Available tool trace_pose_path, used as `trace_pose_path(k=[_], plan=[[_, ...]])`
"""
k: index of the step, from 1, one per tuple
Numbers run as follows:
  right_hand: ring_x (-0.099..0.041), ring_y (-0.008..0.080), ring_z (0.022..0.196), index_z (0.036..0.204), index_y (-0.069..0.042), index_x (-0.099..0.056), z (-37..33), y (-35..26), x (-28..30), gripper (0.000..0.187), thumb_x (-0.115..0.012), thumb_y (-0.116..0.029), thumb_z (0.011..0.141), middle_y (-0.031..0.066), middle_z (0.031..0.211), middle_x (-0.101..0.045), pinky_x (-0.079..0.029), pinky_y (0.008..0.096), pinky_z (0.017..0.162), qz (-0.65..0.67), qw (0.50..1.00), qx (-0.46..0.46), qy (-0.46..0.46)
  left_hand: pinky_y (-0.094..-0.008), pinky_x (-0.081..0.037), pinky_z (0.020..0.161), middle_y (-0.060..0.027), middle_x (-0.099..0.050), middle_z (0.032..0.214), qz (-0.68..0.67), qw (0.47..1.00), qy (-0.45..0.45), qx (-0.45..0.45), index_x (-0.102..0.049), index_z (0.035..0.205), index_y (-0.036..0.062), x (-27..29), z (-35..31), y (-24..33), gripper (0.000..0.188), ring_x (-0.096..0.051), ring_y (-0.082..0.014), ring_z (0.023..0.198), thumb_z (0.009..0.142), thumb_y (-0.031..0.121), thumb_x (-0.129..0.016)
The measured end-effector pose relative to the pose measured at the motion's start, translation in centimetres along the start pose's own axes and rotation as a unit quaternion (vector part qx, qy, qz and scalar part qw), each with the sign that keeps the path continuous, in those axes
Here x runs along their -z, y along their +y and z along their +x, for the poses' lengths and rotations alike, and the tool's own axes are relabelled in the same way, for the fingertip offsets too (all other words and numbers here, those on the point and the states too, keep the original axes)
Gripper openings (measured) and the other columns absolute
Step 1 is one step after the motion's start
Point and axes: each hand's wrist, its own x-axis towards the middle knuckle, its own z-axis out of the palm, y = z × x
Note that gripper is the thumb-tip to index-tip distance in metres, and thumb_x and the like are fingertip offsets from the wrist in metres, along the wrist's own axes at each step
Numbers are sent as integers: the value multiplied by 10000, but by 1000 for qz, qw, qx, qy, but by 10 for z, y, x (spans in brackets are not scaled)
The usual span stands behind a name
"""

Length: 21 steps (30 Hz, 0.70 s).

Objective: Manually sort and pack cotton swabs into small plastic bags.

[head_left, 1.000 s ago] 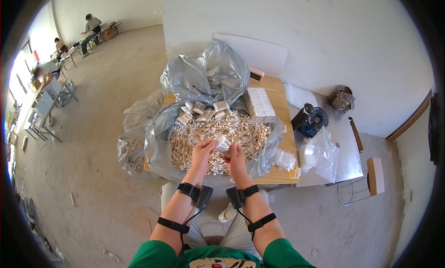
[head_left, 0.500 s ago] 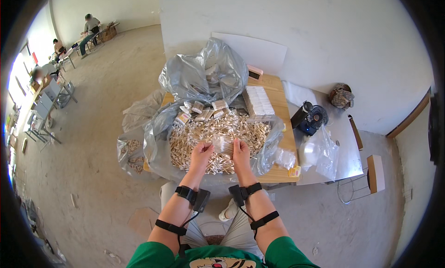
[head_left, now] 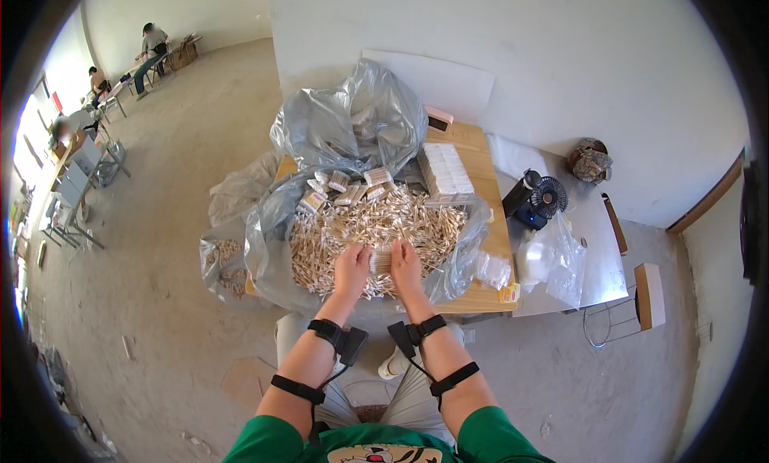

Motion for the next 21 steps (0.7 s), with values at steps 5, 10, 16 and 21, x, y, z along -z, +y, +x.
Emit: trace_pose_path(k=[5,10,16,21], plan=[[-540,373,627,790,-1,-545,15,12,7,357,-465,-314,943,211,664,-545,-409,422,577,-29,1000,-9,-2,-404,-402,528,-189,-547,631,8,998,39,39,-539,748,5,12,13,-8,242,-536,-345,563,862,208,-605],[-526,337,580,786,13,-536,38,36,7,395,-476,-347,939,177,616,-516,-403,425,564,-76,995,37,53,-399,-407,534,-180,-554,626,32,997,51,49,-551,748,4,17,27,-29,248,-545,-340,572,866,217,-597],[-527,392,634,884,3,-527,66,40,14,307,-466,-292,944,185,758,-550,-420,459,586,-182,960,180,114,-401,-415,548,-183,-561,638,51,995,72,53,-550,750,2,31,43,-41,242,-554,-338,587,868,209,-587],[-602,241,724,992,-27,-519,46,41,-9,283,-444,-298,959,150,920,-579,-480,352,638,-185,967,175,12,-414,-426,571,-191,-563,661,68,996,46,18,-544,758,5,33,57,-10,232,-566,-360,633,867,205,-585]])
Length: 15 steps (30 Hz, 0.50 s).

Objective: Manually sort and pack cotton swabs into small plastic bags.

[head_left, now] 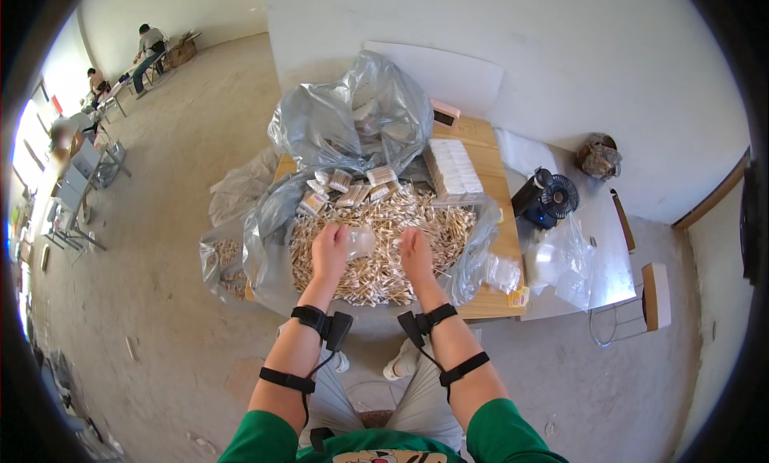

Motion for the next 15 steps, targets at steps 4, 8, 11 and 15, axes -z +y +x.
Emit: trace_pose_path(k=[4,8,11,15], plan=[[-613,202,738,1025,-27,-492,-14,-30,-4,198,-505,-199,928,109,901,-567,-498,297,650,616,663,-404,-135,-457,-428,597,-204,-563,689,19,985,-47,-163,-545,769,18,-5,10,17,215,-556,-406,689,863,207,-586],[-615,222,705,1006,-9,-458,-16,-21,-5,154,-534,-78,892,100,865,-536,-508,290,611,658,625,-391,-157,-431,-425,568,-198,-571,690,26,993,-54,-102,-546,777,16,-1,17,12,208,-560,-396,660,861,201,-588],[-613,213,691,1022,-3,-453,-13,-15,1,173,-526,10,866,87,830,-537,-507,287,601,660,633,-388,-117,-389,-400,534,-181,-539,637,-10,998,-22,-61,-528,753,8,3,10,5,228,-513,-346,566,864,199,-586],[-601,183,679,1009,-5,-469,-15,1,10,177,-528,43,848,72,808,-532,-494,272,593,652,644,-393,-73,-356,-357,505,-131,-474,571,-37,999,10,16,-503,703,0,-3,1,-9,276,-428,-224,505,872,204,-584]])
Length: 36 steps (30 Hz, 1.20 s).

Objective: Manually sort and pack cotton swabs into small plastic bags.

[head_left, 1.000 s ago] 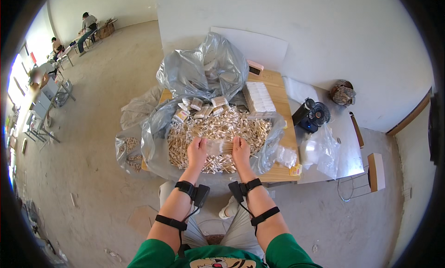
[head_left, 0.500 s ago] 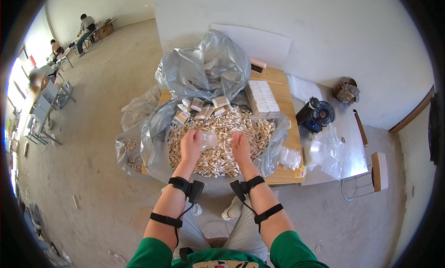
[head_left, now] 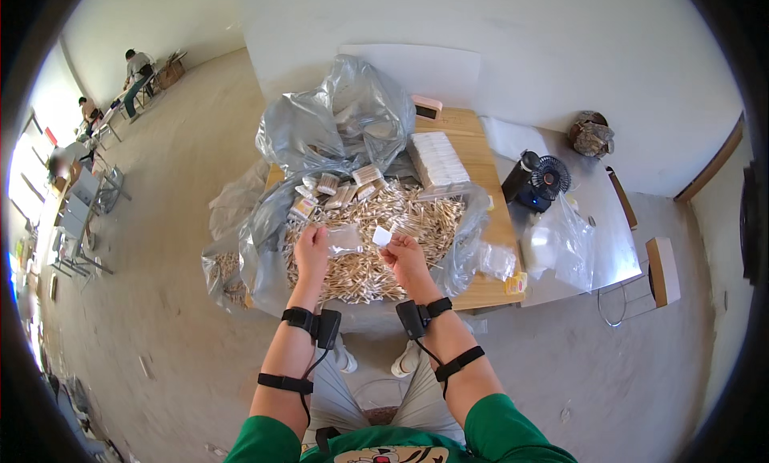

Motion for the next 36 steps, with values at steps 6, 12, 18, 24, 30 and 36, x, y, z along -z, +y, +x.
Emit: trace_pose_path(k=[6,12,18,24,30,36], plan=[[-575,121,684,860,-43,-601,-27,-48,32,154,-469,23,817,48,869,-608,-503,256,647,-97,992,69,32,-331,-346,480,-69,-434,536,-36,999,9,35,-468,654,13,3,-6,-30,333,-410,-150,492,883,222,-587],[-611,153,734,862,-27,-595,-61,-122,114,89,-507,-39,847,60,841,-615,-527,295,669,-52,990,126,26,-252,-293,418,21,-417,539,-88,993,-41,62,-457,646,75,1,-19,-11,334,-369,-67,466,924,237,-547],[-601,155,709,867,-18,-589,-89,-162,234,59,-612,-47,821,70,805,-617,-513,297,645,-274,915,167,244,-228,-263,392,34,-403,535,-158,980,-85,92,-448,659,81,-8,-30,-8,323,-348,-42,446,940,220,-523],[-614,224,713,904,-42,-573,-105,-144,277,193,-678,-63,743,112,773,-622,-496,325,640,-569,720,201,342,-225,-283,411,32,-424,549,-146,976,-121,109,-506,716,64,-32,-50,11,278,-363,-47,454,943,226,-515],[-599,318,787,904,-71,-565,-104,-132,241,238,-696,-151,722,112,816,-616,-483,397,698,-704,556,191,397,-218,-289,420,31,-447,566,-137,973,-161,95,-554,765,57,-48,-65,33,256,-375,-43,469,942,236,-512],[-610,201,799,1067,-67,-488,-107,-110,154,327,-654,-222,833,94,862,-597,-484,324,661,-462,849,181,180,-235,-328,434,20,-465,561,-99,972,-206,50,-575,800,47,-91,-99,76,229,-407,-55,484,934,224,-520]])
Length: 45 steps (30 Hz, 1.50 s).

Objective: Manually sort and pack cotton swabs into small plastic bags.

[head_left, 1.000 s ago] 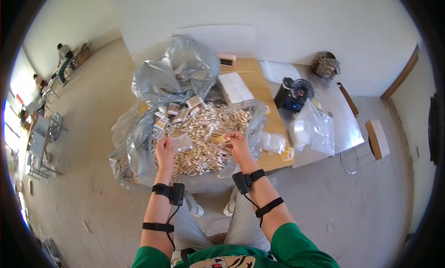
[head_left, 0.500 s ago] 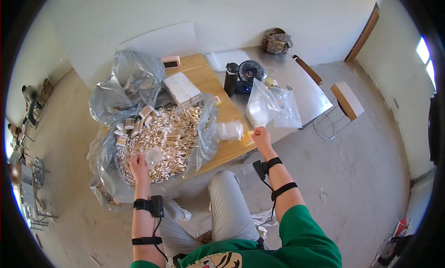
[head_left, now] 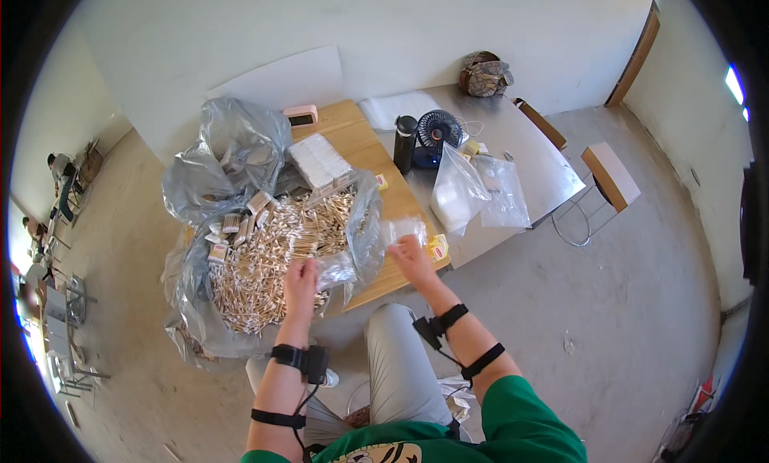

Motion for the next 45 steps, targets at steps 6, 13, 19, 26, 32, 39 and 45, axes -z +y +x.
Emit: trace_pose_path(k=[6,13,19,26,32,39,45], plan=[[-603,166,585,1153,-27,-394,-13,-5,-24,412,-605,-14,799,91,774,-597,-476,281,494,193,975,-49,-94,-241,-415,488,-29,-567,683,-45,993,-105,2,-571,884,21,-39,-12,0,187,-515,-86,544,926,198,-531],[-640,247,762,1109,-29,-450,69,63,52,398,-646,-93,768,139,806,-621,-506,379,656,-102,980,-83,149,-299,-474,632,-122,-592,834,153,980,74,-99,-560,964,25,28,21,-62,152,-579,-223,686,897,161,-548],[-414,360,1209,1247,-45,-406,61,24,7,524,-624,-249,816,198,1269,-468,-358,449,986,-436,884,106,135,-414,-429,838,-161,-553,1066,374,900,152,-162,-546,1010,30,97,29,-83,222,-530,-323,976,827,135,-615],[-119,389,1374,1418,-122,-273,39,16,-27,624,-497,-341,878,181,1492,-149,-102,514,1107,-521,851,41,-57,-542,-98,1093,-164,-223,1472,484,873,62,13,-362,1381,151,112,36,-115,554,-173,-378,1355,890,374,-487],[-126,376,1377,1421,-100,-265,69,29,-56,576,-429,-341,924,168,1496,-168,-119,537,1097,-547,835,29,-53,-506,-51,1112,-126,-211,1489,490,869,67,14,-319,1409,166,121,34,-127,559,-163,-337,1372,920,429,-387],[-105,318,1392,1394,-87,-341,83,2,-70,518,-396,-318,933,81,1515,-157,-106,525,1102,-590,803,-5,-84,-461,-62,1124,-75,-250,1483,481,871,94,-4,-347,1396,187,127,32,-115,544,-188,-254,1378,920,448,-383],[-118,322,1389,1254,-83,-527,89,37,-62,414,-372,-295,935,104,1510,-166,-113,516,1105,-587,809,10,-27,-454,-76,1128,-56,-265,1475,462,882,97,13,-367,1384,185,121,33,-115,522,-188,-247,1376,933,448,-360]])
